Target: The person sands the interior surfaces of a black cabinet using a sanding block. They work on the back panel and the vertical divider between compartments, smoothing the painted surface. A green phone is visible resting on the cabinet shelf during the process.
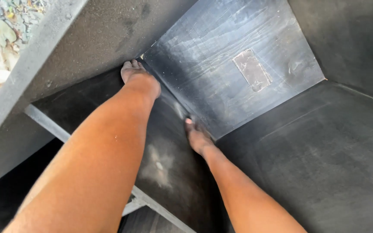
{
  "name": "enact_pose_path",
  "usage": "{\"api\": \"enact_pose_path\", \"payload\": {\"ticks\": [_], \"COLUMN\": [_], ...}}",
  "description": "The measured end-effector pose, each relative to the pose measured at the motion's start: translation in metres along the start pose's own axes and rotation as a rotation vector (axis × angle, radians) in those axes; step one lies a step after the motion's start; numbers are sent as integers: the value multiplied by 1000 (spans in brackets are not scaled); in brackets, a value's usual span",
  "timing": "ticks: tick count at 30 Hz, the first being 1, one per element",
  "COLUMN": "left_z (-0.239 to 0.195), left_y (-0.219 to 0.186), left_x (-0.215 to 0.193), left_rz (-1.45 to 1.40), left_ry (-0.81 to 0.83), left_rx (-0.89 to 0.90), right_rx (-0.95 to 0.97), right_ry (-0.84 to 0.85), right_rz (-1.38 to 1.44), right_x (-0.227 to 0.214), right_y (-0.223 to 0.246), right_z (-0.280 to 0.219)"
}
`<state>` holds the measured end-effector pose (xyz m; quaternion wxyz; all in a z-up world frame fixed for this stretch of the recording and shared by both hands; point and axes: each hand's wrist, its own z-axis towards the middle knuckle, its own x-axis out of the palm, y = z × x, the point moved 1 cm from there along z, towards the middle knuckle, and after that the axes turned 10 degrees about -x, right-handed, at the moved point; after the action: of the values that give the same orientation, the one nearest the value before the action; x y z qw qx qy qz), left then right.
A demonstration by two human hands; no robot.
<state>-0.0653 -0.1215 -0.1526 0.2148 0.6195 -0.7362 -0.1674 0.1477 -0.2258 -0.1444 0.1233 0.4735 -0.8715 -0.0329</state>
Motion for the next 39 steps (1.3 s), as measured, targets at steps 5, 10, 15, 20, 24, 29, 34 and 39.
{"api": "enact_pose_path", "payload": {"ticks": [5,10,15,20,24,29,34,39], "left_z": [-80,-209,-224,-278,-255,-220,-238,-243], "left_y": [19,81,115,93,96,65,81,98], "left_x": [-42,-52,70,96,70,112,92,87], "left_rz": [-145,25,-296,-1459,-2420,-2680,-2859,-2927], "left_ry": [93,48,-1166,-1317,-356,-350,-378,-262], "left_rx": [85,171,141,-127,-169,-81,110,106], "right_rx": [-600,-273,-288,-575,-648,-650,-521,-543], "right_ry": [-24,-15,-170,-10,43,-8,-78,-1], "right_rz": [175,83,154,151,11,216,84,-29], "right_x": [4,-5,19,23,19,36,38,43], "right_y": [114,37,16,159,199,200,246,232], "right_z": [-41,-35,-7,-68,-191,-120,-136,-154]}}
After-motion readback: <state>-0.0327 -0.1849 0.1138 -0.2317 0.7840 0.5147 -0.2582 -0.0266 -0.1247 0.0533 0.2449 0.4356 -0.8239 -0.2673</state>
